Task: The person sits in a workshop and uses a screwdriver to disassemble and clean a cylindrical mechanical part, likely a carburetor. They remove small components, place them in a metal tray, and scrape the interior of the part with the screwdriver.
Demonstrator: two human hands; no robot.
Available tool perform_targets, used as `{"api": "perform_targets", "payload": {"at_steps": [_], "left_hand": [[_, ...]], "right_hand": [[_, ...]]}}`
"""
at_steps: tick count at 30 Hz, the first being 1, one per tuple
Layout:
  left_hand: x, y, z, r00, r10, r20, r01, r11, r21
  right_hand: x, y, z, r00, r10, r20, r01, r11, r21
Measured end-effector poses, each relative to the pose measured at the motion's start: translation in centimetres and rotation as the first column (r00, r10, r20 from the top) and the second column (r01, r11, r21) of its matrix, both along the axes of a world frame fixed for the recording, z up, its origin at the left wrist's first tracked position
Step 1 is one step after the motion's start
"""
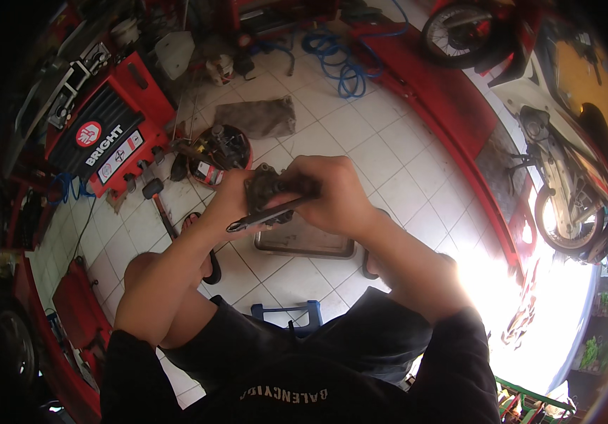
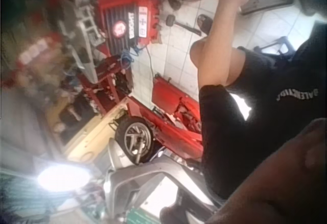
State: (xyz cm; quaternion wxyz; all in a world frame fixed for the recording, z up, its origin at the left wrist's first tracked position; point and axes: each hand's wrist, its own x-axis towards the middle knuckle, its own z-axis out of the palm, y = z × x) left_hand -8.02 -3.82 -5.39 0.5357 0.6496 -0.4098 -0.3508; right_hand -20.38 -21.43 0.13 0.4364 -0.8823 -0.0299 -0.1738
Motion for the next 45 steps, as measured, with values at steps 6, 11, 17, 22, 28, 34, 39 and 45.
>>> {"api": "perform_targets", "payload": {"at_steps": [6,11,17,22,28,34,39,45], "left_hand": [[0.0,0.0,0.6,0.994,0.020,0.111,-0.025,0.999,0.042],[-0.1,0.2,1.4,0.964,0.029,0.264,-0.026,1.000,-0.015],[-0.7,-0.3,1.6,0.964,0.104,0.246,-0.112,0.993,0.023],[-1.8,0.2,2.5,0.952,0.085,0.293,-0.123,0.986,0.116],[-1.3,-0.4,3.1,0.896,0.119,0.428,-0.147,0.989,0.034],[-1.2,-0.3,2.6,0.938,0.087,0.335,-0.087,0.996,-0.013],[-0.7,-0.8,2.3,0.996,-0.010,0.091,0.014,0.999,-0.044],[-1.2,-1.0,2.6,0.996,0.064,0.068,-0.066,0.998,0.022]], "right_hand": [[0.0,-0.1,0.4,0.997,0.018,-0.076,-0.012,0.997,0.076],[0.0,-0.4,0.6,0.999,0.042,-0.010,-0.041,0.999,0.026],[0.0,0.2,-0.1,1.000,-0.016,0.009,0.017,0.996,-0.089],[-0.6,1.2,-0.2,0.992,-0.128,0.011,0.128,0.985,-0.117],[-0.1,1.5,-0.1,0.978,-0.209,-0.008,0.203,0.960,-0.191],[-0.2,0.7,1.1,0.990,-0.137,-0.025,0.125,0.954,-0.271],[-0.1,-0.8,1.9,0.992,0.125,0.014,-0.124,0.988,-0.092],[-0.3,-0.6,0.6,1.000,-0.023,0.019,0.024,0.995,-0.098]]}}
